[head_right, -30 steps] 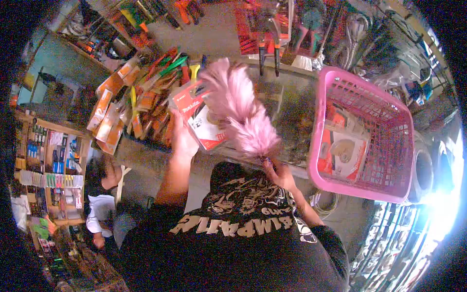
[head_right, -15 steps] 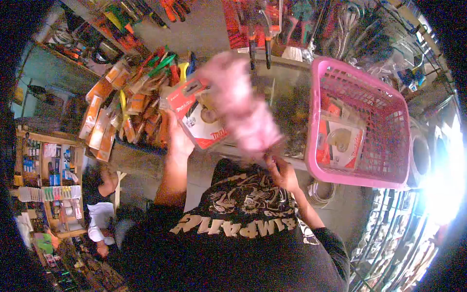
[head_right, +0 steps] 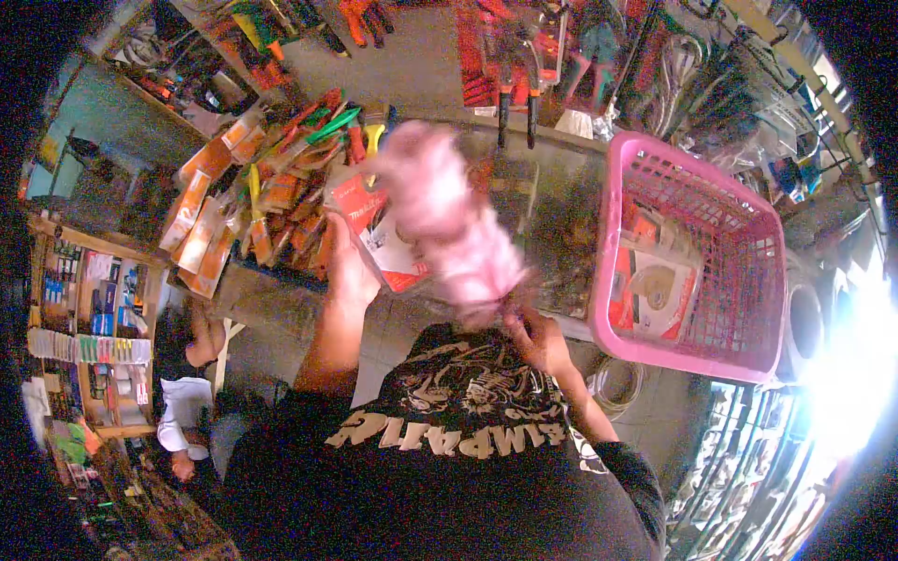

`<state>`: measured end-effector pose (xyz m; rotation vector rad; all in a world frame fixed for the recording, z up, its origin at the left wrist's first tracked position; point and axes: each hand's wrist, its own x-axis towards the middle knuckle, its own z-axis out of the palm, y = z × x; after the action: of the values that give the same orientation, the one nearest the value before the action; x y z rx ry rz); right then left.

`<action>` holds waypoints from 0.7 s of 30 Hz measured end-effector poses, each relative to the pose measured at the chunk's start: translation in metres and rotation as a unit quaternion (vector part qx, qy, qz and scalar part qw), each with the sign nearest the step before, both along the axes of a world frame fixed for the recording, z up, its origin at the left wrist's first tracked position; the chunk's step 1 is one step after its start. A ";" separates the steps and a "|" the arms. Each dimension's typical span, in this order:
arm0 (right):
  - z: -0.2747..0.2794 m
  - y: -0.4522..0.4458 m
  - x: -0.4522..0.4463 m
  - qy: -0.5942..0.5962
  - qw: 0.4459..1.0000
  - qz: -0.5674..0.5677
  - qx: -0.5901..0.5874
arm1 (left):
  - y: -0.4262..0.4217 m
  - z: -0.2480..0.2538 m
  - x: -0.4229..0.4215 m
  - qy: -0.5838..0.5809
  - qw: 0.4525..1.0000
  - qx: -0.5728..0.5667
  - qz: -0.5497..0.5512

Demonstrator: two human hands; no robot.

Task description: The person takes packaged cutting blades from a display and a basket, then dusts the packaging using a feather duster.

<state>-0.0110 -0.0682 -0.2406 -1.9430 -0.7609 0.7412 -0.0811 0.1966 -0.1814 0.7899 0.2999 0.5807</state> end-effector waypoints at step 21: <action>0.003 -0.002 -0.007 0.028 0.996 0.078 -0.042 | -0.007 0.019 0.000 0.018 1.000 -0.022 0.002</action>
<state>-0.0176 -0.0703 -0.2380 -1.9443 -0.8681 0.9312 -0.0812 0.1901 -0.1624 0.7570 0.3468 0.5631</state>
